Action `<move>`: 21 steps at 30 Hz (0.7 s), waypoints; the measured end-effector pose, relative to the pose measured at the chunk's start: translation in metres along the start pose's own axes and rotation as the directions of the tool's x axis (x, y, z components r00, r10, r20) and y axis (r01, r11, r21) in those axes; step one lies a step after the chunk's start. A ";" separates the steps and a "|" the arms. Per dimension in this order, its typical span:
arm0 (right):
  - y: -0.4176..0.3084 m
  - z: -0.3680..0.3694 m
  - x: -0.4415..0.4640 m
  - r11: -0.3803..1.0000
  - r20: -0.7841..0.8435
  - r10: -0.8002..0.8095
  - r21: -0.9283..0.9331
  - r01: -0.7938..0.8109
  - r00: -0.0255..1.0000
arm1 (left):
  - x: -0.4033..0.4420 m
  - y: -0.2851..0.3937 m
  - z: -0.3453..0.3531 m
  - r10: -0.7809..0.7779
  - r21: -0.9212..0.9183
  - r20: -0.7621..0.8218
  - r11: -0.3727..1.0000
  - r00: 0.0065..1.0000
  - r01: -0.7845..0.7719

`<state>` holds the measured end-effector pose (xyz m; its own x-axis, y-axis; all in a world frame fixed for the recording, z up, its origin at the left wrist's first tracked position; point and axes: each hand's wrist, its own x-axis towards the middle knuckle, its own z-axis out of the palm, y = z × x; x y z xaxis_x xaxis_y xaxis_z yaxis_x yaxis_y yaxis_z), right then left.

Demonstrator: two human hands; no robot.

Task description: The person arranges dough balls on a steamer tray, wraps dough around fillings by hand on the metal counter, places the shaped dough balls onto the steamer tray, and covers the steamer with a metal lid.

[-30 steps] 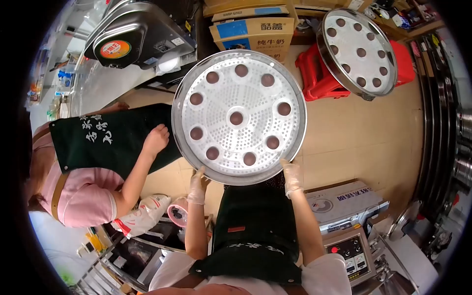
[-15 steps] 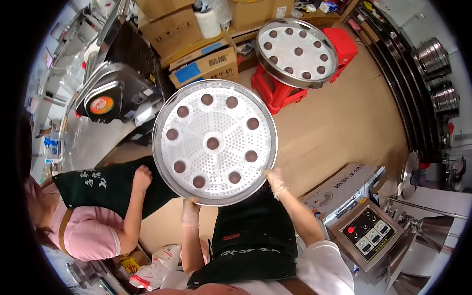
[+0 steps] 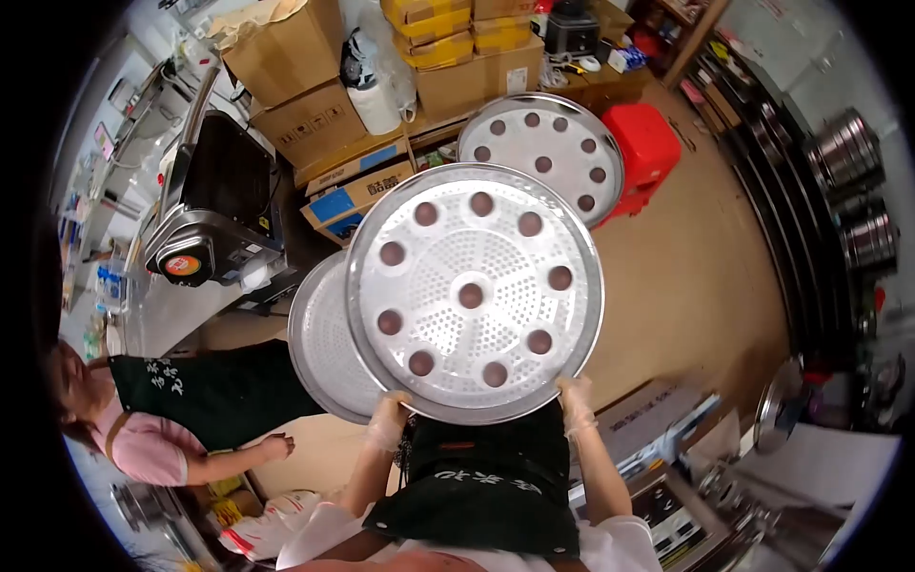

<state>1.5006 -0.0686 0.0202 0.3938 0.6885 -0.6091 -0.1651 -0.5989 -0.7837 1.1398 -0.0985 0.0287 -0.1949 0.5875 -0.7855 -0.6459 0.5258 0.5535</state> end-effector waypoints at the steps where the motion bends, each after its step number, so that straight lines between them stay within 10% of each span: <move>1: -0.014 -0.017 0.013 1.000 0.002 -0.001 -0.005 0.001 1.000 | 0.009 -0.014 0.018 -0.040 0.012 0.001 0.999 0.999 0.040; 9: -0.090 -0.103 0.152 0.999 0.003 0.049 -0.010 -0.049 0.999 | 0.100 -0.092 0.180 0.028 -0.115 0.229 0.993 0.973 -0.002; 15: -0.151 -0.109 0.227 0.974 0.001 0.203 0.104 -0.202 0.979 | 0.136 -0.085 0.286 0.177 0.138 0.150 0.970 0.973 -0.198; 21: -0.168 -0.125 0.340 0.989 0.071 0.115 0.090 -0.121 0.991 | 0.168 -0.059 0.358 0.091 -0.222 0.217 0.974 0.972 -0.041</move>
<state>1.7757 0.2149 -0.0397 0.3069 0.6423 -0.7023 -0.2924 -0.6386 -0.7118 1.4101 0.1893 -0.0365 -0.0881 0.7519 -0.6533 -0.7853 0.3510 0.5099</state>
